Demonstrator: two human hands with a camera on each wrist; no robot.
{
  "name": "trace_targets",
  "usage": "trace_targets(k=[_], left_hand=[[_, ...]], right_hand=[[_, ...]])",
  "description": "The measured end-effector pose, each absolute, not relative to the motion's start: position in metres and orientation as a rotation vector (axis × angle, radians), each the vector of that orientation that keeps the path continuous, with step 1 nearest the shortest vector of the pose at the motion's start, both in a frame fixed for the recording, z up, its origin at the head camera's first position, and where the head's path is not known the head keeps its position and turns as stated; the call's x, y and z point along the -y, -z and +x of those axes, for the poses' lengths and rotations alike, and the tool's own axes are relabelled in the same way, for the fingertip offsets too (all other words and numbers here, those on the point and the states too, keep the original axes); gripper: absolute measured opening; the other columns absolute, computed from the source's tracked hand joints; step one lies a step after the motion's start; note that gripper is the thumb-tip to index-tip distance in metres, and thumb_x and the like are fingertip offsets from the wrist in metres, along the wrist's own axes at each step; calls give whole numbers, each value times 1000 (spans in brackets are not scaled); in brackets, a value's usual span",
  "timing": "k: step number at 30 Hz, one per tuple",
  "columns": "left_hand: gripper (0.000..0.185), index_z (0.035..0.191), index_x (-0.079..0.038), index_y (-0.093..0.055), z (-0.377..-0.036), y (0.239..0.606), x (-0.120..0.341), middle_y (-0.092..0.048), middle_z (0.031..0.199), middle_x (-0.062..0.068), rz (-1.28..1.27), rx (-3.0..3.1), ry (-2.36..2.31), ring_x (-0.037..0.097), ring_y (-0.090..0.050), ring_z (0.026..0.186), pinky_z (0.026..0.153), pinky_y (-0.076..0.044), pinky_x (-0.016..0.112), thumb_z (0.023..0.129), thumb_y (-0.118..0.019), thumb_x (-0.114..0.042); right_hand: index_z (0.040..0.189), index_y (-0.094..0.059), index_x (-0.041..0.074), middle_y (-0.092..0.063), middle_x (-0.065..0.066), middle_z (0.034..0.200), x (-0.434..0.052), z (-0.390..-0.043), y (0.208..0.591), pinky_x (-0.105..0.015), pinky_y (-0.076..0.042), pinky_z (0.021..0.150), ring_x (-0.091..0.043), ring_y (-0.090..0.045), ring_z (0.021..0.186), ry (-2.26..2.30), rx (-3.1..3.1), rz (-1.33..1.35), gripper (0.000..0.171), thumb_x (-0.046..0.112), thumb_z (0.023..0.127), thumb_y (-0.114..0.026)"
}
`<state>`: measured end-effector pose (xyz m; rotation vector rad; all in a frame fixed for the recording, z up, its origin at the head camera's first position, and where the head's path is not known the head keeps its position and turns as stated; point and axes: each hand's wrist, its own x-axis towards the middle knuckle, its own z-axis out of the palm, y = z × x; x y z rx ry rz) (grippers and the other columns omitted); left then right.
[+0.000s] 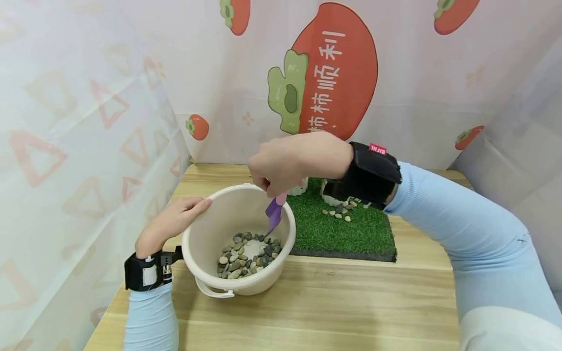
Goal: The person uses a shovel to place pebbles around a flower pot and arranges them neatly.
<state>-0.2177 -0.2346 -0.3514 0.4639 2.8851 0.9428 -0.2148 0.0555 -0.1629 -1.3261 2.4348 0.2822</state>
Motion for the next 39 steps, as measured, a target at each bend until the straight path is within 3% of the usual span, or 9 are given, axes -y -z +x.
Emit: trace_targets(k=[7,16,28,34,39], left_hand=[[40,94,-17,-68,-217,351,235,-66,80,-1,465,-2878,-952,13,-60,80,77,-46,31,103,-42,-47],[39,92,-17,-67,-217,351,236,-63,77,-1,441,-2864,-978,14,-59,77,75,-46,31,103,-44,-46],[40,97,-19,-68,-219,353,236,-66,82,-2,476,-2863,-958,13,-61,79,77,-47,31,103,-42,-49],[41,96,-18,-68,-218,350,235,-65,80,-2,481,-2859,-961,13,-61,77,76,-47,31,103,-42,-49],[39,96,-17,-67,-217,350,235,-65,80,-1,479,-2859,-974,13,-61,77,76,-47,31,103,-43,-46]], right_hand=[[66,-65,18,-62,9,61,-35,-214,175,-21,-42,51,-6,-54,49,-328,-2337,-1256,25,17,91,-64],[64,-56,19,-59,4,62,-12,-210,184,-22,-44,46,-11,-60,46,-422,-2313,-1221,27,7,88,-59],[69,-56,20,-63,3,73,-7,-211,197,-23,-45,48,-12,-61,50,-447,-2308,-1125,24,12,90,-63],[80,-65,18,-70,2,82,-6,-210,206,-26,-51,52,-18,-70,63,-439,-2300,-1058,12,10,89,-64],[73,-64,18,-73,0,81,-2,-209,219,-27,-53,56,-21,-71,69,-470,-2287,-1024,19,4,87,-65]])
